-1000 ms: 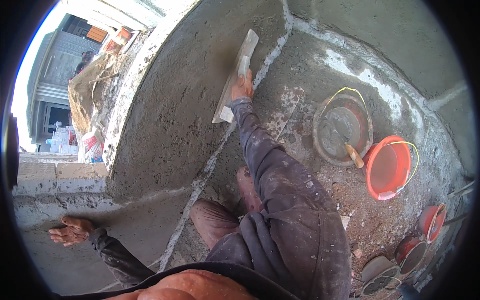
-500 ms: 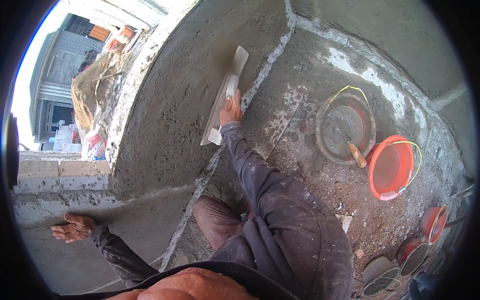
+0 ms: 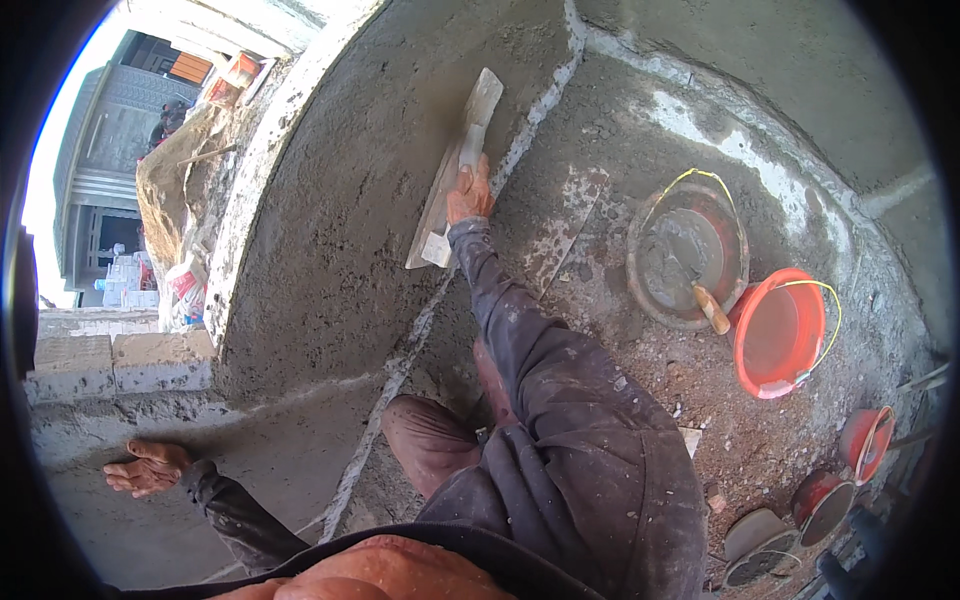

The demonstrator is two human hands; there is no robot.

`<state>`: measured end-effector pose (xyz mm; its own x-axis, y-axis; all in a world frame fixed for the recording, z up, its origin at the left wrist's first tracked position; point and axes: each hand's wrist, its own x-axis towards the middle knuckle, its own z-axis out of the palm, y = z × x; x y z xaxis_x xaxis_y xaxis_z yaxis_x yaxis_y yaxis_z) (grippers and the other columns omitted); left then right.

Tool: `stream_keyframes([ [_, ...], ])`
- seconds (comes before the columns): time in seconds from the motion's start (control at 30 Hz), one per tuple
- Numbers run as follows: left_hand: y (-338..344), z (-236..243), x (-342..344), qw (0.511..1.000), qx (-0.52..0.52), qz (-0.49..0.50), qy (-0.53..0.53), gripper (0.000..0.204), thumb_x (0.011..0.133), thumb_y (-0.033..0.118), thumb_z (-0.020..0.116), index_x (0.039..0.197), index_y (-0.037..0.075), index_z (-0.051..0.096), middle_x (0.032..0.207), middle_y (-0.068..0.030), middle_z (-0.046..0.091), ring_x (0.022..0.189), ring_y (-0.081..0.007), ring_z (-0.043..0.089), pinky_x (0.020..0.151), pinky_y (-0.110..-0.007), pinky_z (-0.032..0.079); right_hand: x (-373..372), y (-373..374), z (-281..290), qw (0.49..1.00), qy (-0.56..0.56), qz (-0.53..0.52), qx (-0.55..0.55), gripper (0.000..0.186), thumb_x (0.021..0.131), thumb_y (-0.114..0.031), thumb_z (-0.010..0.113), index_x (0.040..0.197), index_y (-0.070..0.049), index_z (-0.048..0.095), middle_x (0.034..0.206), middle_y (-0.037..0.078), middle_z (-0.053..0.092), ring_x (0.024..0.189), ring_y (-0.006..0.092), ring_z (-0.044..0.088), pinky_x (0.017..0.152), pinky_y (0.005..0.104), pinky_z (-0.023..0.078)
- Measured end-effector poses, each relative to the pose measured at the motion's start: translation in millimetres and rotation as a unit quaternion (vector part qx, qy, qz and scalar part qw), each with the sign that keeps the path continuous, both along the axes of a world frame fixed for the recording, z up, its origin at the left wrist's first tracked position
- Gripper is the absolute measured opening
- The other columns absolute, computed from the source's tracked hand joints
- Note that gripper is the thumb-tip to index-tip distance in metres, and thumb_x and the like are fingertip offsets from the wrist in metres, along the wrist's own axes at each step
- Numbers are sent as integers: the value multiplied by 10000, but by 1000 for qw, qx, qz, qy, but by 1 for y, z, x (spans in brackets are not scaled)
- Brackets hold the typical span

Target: The person applies plaster to a rough masonry wall using a trowel and then smooths it with a large float.

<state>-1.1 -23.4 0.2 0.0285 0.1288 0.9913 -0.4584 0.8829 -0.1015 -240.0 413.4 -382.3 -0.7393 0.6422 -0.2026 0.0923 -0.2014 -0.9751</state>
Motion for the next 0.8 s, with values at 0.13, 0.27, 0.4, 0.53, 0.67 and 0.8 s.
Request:
stream_keyframes([
  [0.13,4,2,2,1000,5,-2,-10,987,986,837,312,1625,89,394,1686,-190,362,1598,-343,261,1273,-621,125,4,-22,38,943,246,18,221,607,1106,-350,469,1633,-71,356,1450,281,599,1254,468,651,1007,509,564],
  [0.27,2,2,2,1000,-2,5,-11,1011,979,850,291,1625,79,390,1676,-202,374,1591,-354,273,1265,-629,133,-18,-6,48,927,264,-5,267,589,1111,-430,429,1621,-137,401,1394,290,631,1187,478,679,965,518,584],
  [0.4,-5,0,-1,1000,-11,8,-1,1005,976,853,292,1619,90,413,1660,-200,402,1574,-366,307,1259,-624,147,-32,32,-30,1000,-11,-2,8,588,1113,-398,436,1628,-119,383,1285,247,694,786,340,730,768,456,630],
  [0.53,-6,1,0,1000,-7,5,4,989,985,841,298,1616,89,419,1666,-200,391,1576,-364,303,1260,-615,149,-9,8,-53,997,-22,13,-76,587,1115,-367,442,1641,-121,354,1337,237,674,783,309,729,768,431,632],
  [0.67,-2,1,3,1000,-7,7,-9,978,990,829,311,1626,90,397,1678,-205,368,1587,-363,280,1266,-618,139,-22,-8,28,929,307,-12,206,586,1095,-308,493,1631,-115,353,1431,283,606,1269,504,619,1017,530,546],
  [0.8,-4,1,2,1000,-4,15,-14,965,997,809,342,1641,90,361,1692,-206,344,1598,-361,259,1265,-623,140,-64,49,44,946,218,-27,237,567,1101,-392,465,1621,-176,394,1386,281,638,1226,484,653,997,524,565],
])
